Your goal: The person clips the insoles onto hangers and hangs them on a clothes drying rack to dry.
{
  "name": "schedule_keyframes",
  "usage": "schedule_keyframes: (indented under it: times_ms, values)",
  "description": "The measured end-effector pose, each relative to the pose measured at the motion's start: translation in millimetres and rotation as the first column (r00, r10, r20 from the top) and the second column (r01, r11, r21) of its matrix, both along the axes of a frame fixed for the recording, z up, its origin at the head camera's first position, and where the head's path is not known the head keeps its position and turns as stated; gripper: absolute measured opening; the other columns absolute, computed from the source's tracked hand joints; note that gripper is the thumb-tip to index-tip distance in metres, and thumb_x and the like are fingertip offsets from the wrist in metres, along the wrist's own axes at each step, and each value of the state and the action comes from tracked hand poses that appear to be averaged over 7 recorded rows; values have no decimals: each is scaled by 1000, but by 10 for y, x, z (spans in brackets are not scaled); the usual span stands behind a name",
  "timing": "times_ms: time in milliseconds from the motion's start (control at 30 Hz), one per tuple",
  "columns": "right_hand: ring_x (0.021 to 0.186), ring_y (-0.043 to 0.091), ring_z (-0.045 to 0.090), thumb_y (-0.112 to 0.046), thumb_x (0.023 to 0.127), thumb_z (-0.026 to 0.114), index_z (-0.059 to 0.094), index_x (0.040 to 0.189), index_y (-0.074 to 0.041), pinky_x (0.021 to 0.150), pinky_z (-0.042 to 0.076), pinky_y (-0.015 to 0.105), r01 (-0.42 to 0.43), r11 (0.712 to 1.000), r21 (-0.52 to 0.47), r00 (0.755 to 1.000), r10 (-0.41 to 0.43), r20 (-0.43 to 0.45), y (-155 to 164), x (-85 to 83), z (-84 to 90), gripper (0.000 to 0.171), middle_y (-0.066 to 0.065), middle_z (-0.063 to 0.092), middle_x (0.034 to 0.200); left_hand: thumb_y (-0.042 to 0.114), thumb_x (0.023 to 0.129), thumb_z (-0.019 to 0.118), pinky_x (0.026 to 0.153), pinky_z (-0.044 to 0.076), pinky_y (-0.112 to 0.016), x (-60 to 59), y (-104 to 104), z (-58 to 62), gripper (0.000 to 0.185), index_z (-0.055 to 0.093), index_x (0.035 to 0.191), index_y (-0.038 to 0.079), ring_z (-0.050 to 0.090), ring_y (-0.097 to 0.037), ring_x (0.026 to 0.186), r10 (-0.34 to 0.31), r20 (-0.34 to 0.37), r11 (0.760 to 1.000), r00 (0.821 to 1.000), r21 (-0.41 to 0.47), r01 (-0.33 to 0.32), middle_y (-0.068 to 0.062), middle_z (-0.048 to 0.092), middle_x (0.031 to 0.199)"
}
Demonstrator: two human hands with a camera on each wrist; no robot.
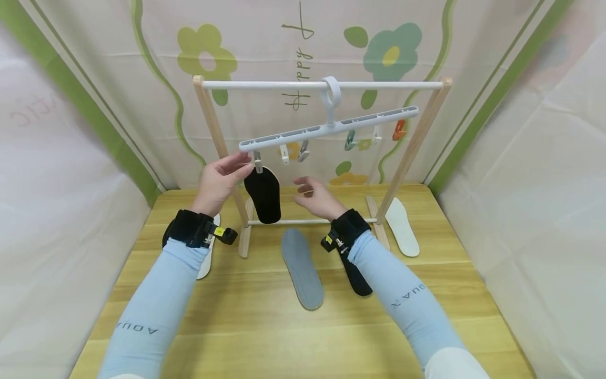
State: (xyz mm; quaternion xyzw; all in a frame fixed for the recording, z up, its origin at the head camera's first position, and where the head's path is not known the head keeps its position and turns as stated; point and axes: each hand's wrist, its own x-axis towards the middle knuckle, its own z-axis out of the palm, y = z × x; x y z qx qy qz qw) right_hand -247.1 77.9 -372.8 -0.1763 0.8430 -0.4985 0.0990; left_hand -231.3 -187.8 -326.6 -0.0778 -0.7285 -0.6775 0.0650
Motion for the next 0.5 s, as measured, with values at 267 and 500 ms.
schedule_keyframes:
  times_ms: [267,500]
  values:
    - [125,37,49,-12,98,60,46,143,-2,105,39,44,14,1000,-13,1000,-14,-17,425,249,-36,48,21,51,137,27,88,77,96,46,-22,178,-86,-85,54,61,136,9,58,-16,118,59,0,998,998,-9,-59,-8,64,130]
    - [122,35,53,-17,99,62,51,139,-6,103,42,45,92,996,-10,996,-92,-12,737,549,-149,43,17,54,137,28,90,75,96,46,-20,449,-134,-274,56,58,138,5,58,-13,118,114,11,993,993,-31,-113,-11,62,132]
